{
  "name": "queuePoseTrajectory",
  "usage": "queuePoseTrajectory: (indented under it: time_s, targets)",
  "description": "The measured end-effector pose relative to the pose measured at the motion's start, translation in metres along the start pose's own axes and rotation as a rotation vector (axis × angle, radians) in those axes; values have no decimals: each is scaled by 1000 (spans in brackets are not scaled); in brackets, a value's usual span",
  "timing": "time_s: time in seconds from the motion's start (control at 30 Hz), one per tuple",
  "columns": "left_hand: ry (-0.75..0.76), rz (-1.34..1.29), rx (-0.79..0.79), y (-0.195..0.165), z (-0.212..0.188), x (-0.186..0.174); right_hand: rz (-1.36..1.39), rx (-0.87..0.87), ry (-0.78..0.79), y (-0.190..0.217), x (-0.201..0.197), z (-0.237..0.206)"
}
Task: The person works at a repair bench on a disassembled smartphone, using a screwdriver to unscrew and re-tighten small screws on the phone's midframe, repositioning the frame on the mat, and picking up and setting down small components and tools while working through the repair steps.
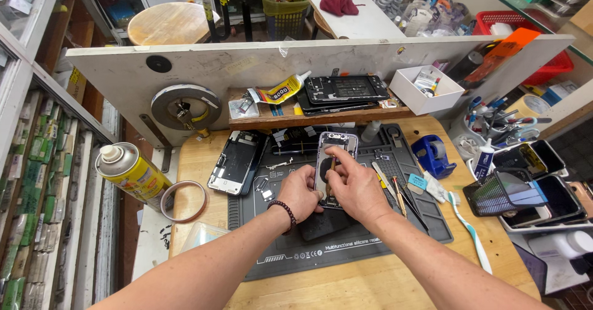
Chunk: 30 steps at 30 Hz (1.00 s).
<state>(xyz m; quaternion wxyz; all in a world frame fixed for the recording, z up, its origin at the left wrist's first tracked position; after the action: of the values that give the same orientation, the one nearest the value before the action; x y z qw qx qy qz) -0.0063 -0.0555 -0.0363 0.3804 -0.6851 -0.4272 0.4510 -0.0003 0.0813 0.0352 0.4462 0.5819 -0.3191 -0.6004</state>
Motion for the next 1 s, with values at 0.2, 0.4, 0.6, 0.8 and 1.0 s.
queuePoseTrajectory:
  time_s: [0.2, 0.4, 0.6, 0.8, 1.0]
  targets:
    - [11, 20, 24, 0, 2, -1, -297, -81, -42, 4, 7, 7]
    - [9, 23, 21, 5, 6, -2, -87, -16, -37, 0, 6, 1]
    - [15, 34, 15, 3, 5, -4, -270, -59, -9, 6, 13, 8]
    - [9, 18, 27, 1, 4, -3, -102, 33, 44, 2, 12, 6]
    - [-1, 52, -2, 0, 1, -1, -324, 22, 6, 4, 6, 6]
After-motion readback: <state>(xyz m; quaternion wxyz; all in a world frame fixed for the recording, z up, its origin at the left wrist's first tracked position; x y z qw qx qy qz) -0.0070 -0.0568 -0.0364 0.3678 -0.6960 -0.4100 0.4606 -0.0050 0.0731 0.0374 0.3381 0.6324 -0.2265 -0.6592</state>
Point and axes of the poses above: each hand's wrist, its own z-axis towards the middle knuckle, its own x-axis out of the palm, y = z × x, the point moved 4 cm from there along z, towards the middle knuckle, and after that the axes turned 11 degrees about z, right-handed, at the moved point
